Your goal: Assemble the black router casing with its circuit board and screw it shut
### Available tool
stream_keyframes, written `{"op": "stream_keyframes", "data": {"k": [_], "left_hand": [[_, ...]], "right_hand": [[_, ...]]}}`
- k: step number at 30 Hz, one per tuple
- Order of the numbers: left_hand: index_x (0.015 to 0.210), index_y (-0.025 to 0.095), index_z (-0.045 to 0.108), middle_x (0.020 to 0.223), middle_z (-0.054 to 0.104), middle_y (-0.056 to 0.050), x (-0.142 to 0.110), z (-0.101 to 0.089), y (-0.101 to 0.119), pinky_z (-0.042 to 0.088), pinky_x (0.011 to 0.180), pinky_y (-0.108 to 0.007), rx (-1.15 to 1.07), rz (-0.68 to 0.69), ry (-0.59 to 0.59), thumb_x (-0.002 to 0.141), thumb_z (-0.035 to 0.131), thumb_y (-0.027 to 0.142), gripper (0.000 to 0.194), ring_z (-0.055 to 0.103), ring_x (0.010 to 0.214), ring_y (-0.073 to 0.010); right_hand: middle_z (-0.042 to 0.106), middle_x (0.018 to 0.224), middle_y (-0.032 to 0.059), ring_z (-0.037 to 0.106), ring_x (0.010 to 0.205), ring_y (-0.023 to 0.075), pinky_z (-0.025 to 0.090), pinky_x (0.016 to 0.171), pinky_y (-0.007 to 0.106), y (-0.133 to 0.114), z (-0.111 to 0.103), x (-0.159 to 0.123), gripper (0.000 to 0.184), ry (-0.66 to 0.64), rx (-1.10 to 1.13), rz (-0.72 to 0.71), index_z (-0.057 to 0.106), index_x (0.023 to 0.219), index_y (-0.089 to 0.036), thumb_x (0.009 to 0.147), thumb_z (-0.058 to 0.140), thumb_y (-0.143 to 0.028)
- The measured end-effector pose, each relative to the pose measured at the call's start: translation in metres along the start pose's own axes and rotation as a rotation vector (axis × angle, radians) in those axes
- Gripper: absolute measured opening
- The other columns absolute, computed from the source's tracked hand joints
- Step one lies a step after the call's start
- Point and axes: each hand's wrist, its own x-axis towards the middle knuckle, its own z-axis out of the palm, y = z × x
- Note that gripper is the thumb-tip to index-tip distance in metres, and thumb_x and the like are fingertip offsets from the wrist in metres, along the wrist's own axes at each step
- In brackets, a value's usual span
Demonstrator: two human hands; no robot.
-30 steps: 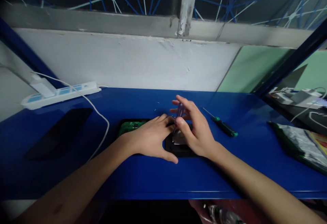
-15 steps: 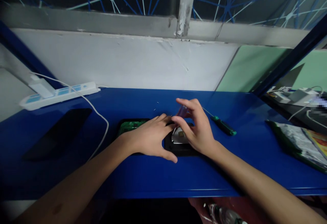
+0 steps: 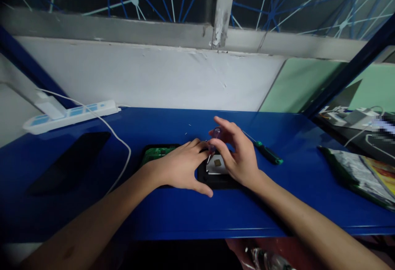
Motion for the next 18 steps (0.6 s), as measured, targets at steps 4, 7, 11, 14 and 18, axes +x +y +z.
{"op": "stream_keyframes", "data": {"k": [4,7,11,14,18], "left_hand": [[0.134,0.013,0.056,0.132,0.059,-0.016,-0.0001,-0.0018,0.0014,0.04,0.105,-0.044,0.005,-0.005,-0.006,0.071,0.067,0.082,0.094,0.052,0.12,-0.0343],[0.135,0.014,0.055,0.135,0.058,-0.015,-0.0004,-0.0018,0.0013,0.039,0.106,-0.046,-0.007,-0.005,-0.005,0.071,0.067,0.082,0.094,0.052,0.119,-0.0345],[0.134,0.014,0.055,0.135,0.057,-0.016,0.0,0.0011,0.0006,0.038,0.106,-0.045,-0.011,-0.01,-0.001,0.071,0.067,0.082,0.093,0.05,0.122,-0.0357],[0.134,0.014,0.055,0.136,0.056,-0.017,0.0007,0.0039,-0.0001,0.039,0.105,-0.047,-0.013,-0.005,0.006,0.071,0.067,0.082,0.093,0.05,0.123,-0.037],[0.138,0.016,0.051,0.136,0.056,-0.016,0.0012,0.0046,-0.0005,0.041,0.103,-0.047,-0.037,0.016,0.024,0.071,0.07,0.079,0.093,0.052,0.117,-0.0355]], "right_hand": [[0.061,0.1,0.0014,0.069,0.084,0.0164,0.062,0.074,0.038,0.0031,-0.0001,0.0011,0.044,0.0,0.019,-0.041,0.061,0.129,-0.035,0.092,0.064,-0.012],[0.063,0.1,0.0016,0.068,0.081,0.0152,0.062,0.071,0.036,0.0022,-0.0013,0.0024,0.043,-0.026,0.002,-0.053,0.061,0.129,-0.033,0.092,0.064,-0.011],[0.062,0.098,0.0017,0.067,0.084,0.016,0.062,0.073,0.037,-0.0007,-0.0017,0.0027,0.043,-0.019,-0.064,-0.058,0.06,0.129,-0.031,0.091,0.066,-0.011],[0.06,0.093,0.0016,0.066,0.085,0.0174,0.062,0.074,0.038,-0.0032,-0.0003,0.0028,0.042,-0.004,-0.157,-0.097,0.06,0.127,-0.029,0.09,0.068,-0.012],[0.059,0.089,0.0018,0.066,0.081,0.0177,0.061,0.072,0.039,-0.0065,0.0037,0.0046,0.039,0.002,-0.258,-0.14,0.058,0.126,-0.027,0.091,0.067,-0.016]]}}
